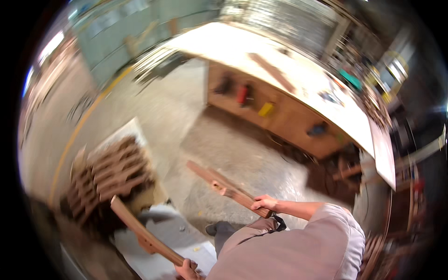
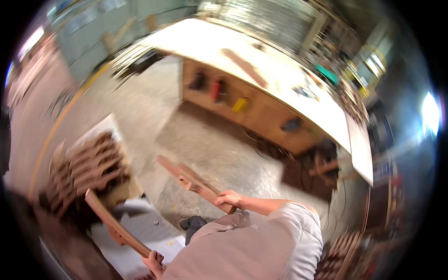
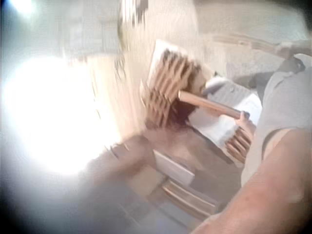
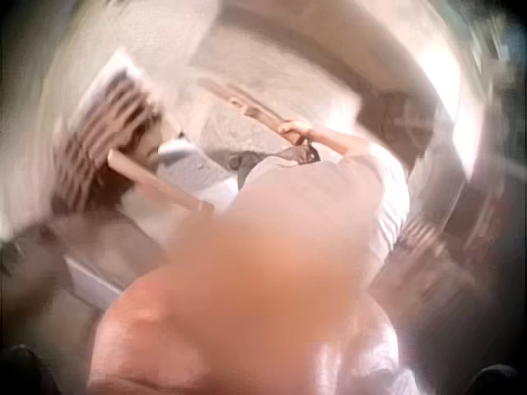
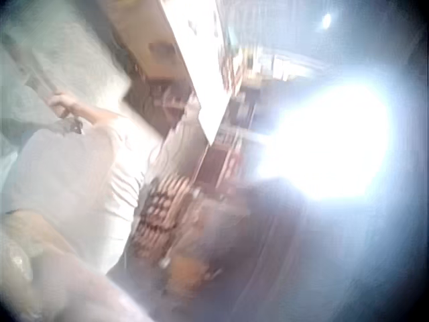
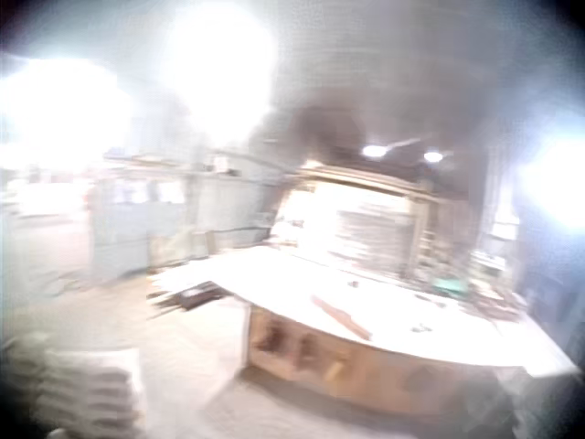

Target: The person repeatedly picks up pairs of curved wooden parts from a pile on the floor and carries them to a workbench. They place the parts onto the workbench, stacking them in a neat pile. The person continues this cycle of picking up parts and stacking them on the table throughout the video.

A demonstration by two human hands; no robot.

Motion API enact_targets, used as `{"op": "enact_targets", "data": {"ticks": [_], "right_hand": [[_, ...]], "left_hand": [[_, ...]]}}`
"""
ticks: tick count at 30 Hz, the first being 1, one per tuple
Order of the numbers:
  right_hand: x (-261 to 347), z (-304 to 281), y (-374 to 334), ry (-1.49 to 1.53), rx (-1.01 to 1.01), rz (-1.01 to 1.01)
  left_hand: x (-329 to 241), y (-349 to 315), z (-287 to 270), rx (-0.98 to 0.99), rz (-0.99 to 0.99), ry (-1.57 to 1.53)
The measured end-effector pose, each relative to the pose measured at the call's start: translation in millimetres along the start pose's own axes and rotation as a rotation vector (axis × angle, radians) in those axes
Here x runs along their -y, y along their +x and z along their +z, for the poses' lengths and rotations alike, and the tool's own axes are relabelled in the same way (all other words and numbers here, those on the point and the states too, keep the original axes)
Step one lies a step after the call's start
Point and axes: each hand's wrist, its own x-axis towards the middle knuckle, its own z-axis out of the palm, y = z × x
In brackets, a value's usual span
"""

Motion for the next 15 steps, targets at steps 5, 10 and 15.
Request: {"op": "enact_targets", "data": {"ticks": [5,10,15], "right_hand": [[-134,-81,-108,0.293,-0.046,-0.227],[-245,-165,-215,0.451,-0.126,-0.350],[-336,-245,-295,0.282,-0.547,-0.432]], "left_hand": [[-10,-75,113,0.326,0.107,0.134],[16,-206,249,0.680,0.402,0.234],[83,-327,373,0.866,0.163,0.167]]}}
